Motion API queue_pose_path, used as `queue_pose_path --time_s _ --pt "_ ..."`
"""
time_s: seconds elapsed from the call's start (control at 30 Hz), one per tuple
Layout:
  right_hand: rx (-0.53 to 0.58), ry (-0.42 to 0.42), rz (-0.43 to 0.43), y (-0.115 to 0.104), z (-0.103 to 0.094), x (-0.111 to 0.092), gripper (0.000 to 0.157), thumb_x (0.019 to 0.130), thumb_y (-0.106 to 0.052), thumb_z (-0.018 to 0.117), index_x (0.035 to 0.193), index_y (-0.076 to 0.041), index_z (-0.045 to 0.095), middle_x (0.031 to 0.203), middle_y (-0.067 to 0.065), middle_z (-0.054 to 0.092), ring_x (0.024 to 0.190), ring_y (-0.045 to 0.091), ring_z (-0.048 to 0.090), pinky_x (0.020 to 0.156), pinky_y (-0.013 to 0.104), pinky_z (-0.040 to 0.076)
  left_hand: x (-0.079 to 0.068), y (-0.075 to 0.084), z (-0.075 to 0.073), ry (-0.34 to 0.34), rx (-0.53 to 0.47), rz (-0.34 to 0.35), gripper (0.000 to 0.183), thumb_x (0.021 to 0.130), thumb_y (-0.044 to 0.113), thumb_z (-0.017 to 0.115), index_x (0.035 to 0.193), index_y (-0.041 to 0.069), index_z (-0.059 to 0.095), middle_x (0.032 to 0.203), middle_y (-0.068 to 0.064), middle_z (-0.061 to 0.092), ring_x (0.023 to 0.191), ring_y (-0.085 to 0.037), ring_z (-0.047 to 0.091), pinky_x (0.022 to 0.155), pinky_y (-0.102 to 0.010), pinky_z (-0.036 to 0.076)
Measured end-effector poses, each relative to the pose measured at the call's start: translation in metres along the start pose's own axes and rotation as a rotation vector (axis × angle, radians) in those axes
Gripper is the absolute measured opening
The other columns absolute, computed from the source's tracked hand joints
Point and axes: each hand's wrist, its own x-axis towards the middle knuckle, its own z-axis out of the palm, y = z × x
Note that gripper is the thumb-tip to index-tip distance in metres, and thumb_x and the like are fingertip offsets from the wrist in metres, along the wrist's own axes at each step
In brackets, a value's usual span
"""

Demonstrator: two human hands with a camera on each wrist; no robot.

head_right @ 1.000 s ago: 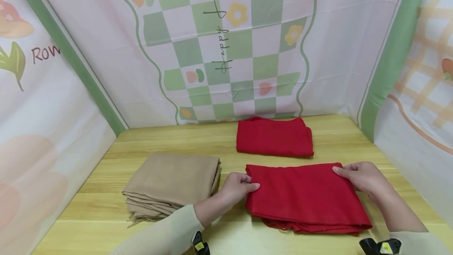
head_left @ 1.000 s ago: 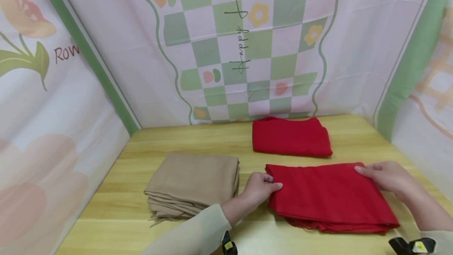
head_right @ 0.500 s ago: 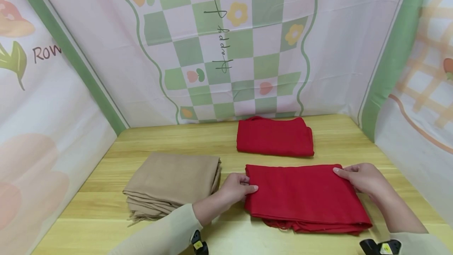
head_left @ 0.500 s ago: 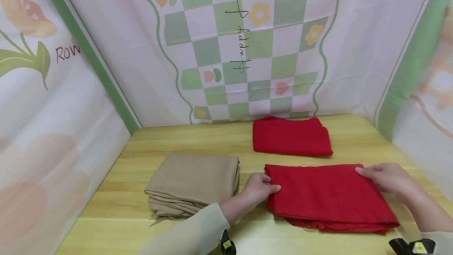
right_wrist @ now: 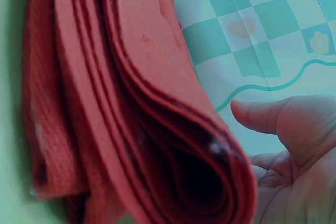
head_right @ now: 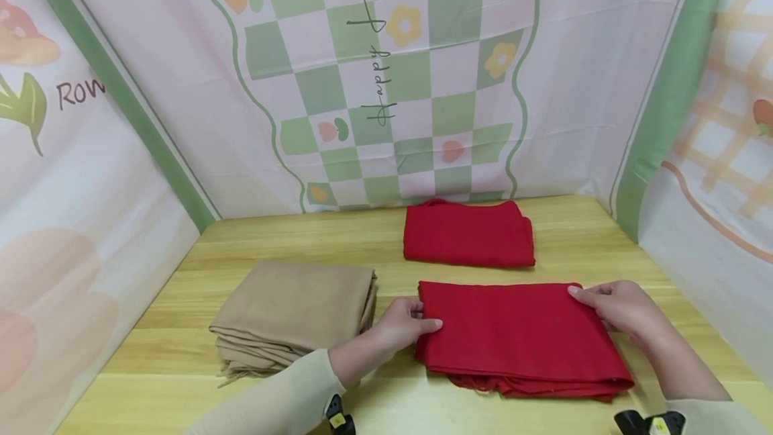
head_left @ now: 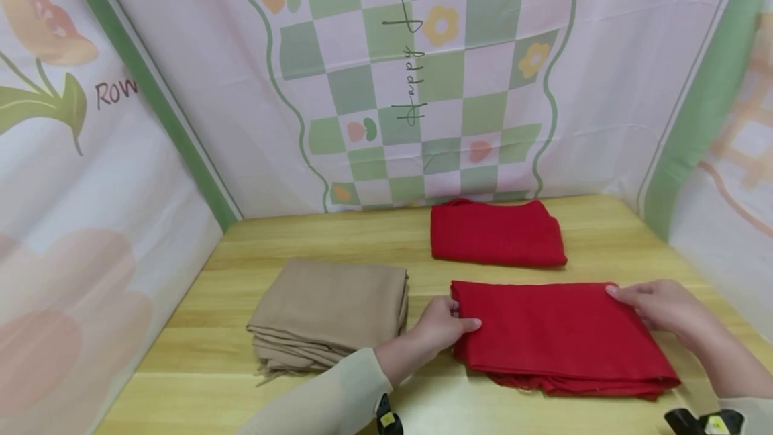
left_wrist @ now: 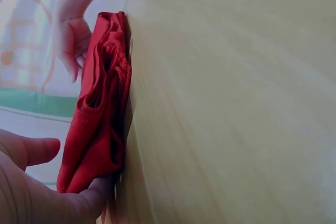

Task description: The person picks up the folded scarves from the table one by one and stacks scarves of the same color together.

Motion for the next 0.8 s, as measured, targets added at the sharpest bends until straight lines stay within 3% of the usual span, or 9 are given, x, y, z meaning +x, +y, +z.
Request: queue_pose_path --time_s 0.17,0.27,0.6,0.8 --pt "0.01 -0.012 0.004 0.0013 -0.0003 -0.0002 0.069 0.101 -0.04 0.048 0.117 0.027 0.051 0.106 0.03 0.062 0.09 0.022 0.063 0.073 0.036 0.055 -0.0021 0.0021 -0.0007 -0.025 0.0 -0.029 0.024 0.084 0.008 0.076 0.103 -0.001 0.062 0.086 -0.001 0.062 0.076 -0.015 0.06 0.069 -0.03 0.053" --pt "0.032 -0.023 0.011 0.0018 -0.0005 -0.0002 0.07 0.101 -0.04 0.048 0.117 0.028 0.049 0.104 0.028 0.064 0.089 0.021 0.064 0.074 0.036 0.055 -0.0029 0.0037 0.0005 -0.025 -0.01 -0.052 0.028 0.084 0.009 0.076 0.104 -0.001 0.061 0.088 -0.002 0.061 0.08 -0.016 0.06 0.073 -0.033 0.052" --pt "0.071 -0.043 0.015 0.004 -0.0008 -0.0013 0.074 0.103 -0.04 0.046 0.121 0.032 0.041 0.109 0.034 0.062 0.094 0.03 0.067 0.075 0.037 0.056 -0.006 0.007 0.0038 -0.032 -0.045 -0.06 0.033 0.085 0.011 0.076 0.11 0.001 0.058 0.094 -0.002 0.06 0.088 -0.018 0.058 0.081 -0.039 0.05" --pt "0.08 -0.042 0.006 0.0046 -0.0012 -0.0032 0.073 0.103 -0.039 0.045 0.121 0.032 0.04 0.11 0.036 0.061 0.094 0.031 0.067 0.076 0.036 0.056 -0.0085 0.0088 0.0016 -0.026 -0.062 -0.08 0.05 0.085 0.013 0.076 0.123 -0.008 0.052 0.108 -0.009 0.06 0.103 -0.026 0.056 0.095 -0.048 0.044"
